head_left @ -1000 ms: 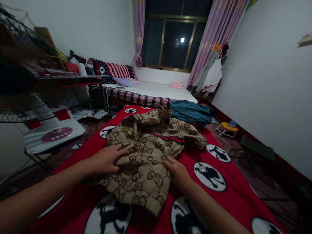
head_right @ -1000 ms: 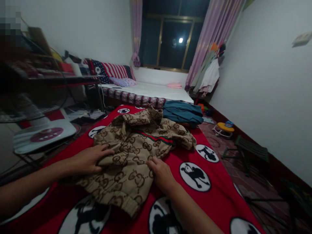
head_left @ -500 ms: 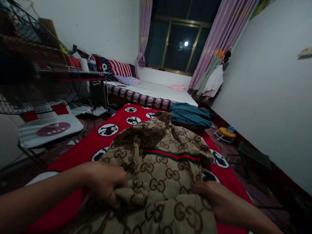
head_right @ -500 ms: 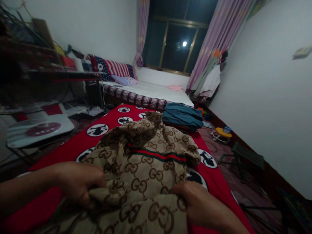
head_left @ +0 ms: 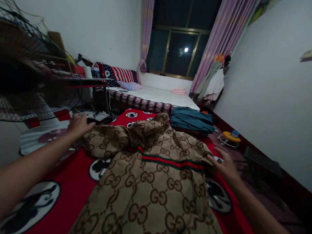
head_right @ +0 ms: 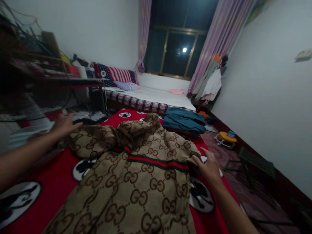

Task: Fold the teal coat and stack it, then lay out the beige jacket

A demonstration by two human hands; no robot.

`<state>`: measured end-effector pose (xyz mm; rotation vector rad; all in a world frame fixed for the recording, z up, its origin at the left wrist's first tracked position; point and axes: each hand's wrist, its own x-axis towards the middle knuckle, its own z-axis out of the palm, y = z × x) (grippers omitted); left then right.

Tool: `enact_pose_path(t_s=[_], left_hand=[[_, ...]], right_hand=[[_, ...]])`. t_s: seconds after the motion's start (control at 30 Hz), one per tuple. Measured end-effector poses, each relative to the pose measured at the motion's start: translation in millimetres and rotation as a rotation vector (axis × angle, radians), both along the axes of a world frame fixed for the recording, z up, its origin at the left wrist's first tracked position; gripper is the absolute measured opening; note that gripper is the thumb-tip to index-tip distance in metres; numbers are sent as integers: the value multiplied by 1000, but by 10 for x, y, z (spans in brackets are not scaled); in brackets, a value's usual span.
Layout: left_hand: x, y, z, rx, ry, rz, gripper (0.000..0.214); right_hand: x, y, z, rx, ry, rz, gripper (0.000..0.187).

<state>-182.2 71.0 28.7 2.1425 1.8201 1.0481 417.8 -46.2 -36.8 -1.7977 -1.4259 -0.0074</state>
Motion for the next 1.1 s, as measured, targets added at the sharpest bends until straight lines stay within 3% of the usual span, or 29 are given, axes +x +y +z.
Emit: enact_pose_path(t_s=[0.07,0.13,0.2,0.27,0.33,0.43,0.53,0.63,0.73,0.8,0.87,0.97,1.1], left_hand=[[342,7,-61,77,50,108,70],[796,-21,-126,41,94,-67,67],[1237,-85,-210,41,180,-232,82],[1561,-149,-312,67,249,-255,94],[1722,-161,-407,61,278,-213,86],[1685,-20,-434,-30,236,-235,66],[1425,282,-240,-66,62,-240,45],[1078,628,51,28,-68,-23,43],[828,870,200,24,-76,189,46],[801,934,175,3,-24,249,47],[893,929,76,4,72,232,45],[1166,843,-133,-8,196,107,49],[1510,691,-425,-168,341,71,92]], right_hand=[[-14,182,-88,-57,20,-1,78],[-96,328,-125,-87,10,43,83],[-230,416,-131,-88,-74,95,85],[-384,437,-122,-144,-214,125,84],[-513,404,-92,-268,-393,148,74],[-564,303,28,-387,-651,206,56],[-405,195,210,-285,-769,121,43],[-184,127,332,-240,-761,-57,38],[-113,138,359,-501,-759,-38,32],[-180,206,373,-579,-762,-15,30],[-308,330,407,-474,-700,-31,34],[-523,600,439,-308,-541,-45,43],[-731,957,282,-394,-501,-59,75]])
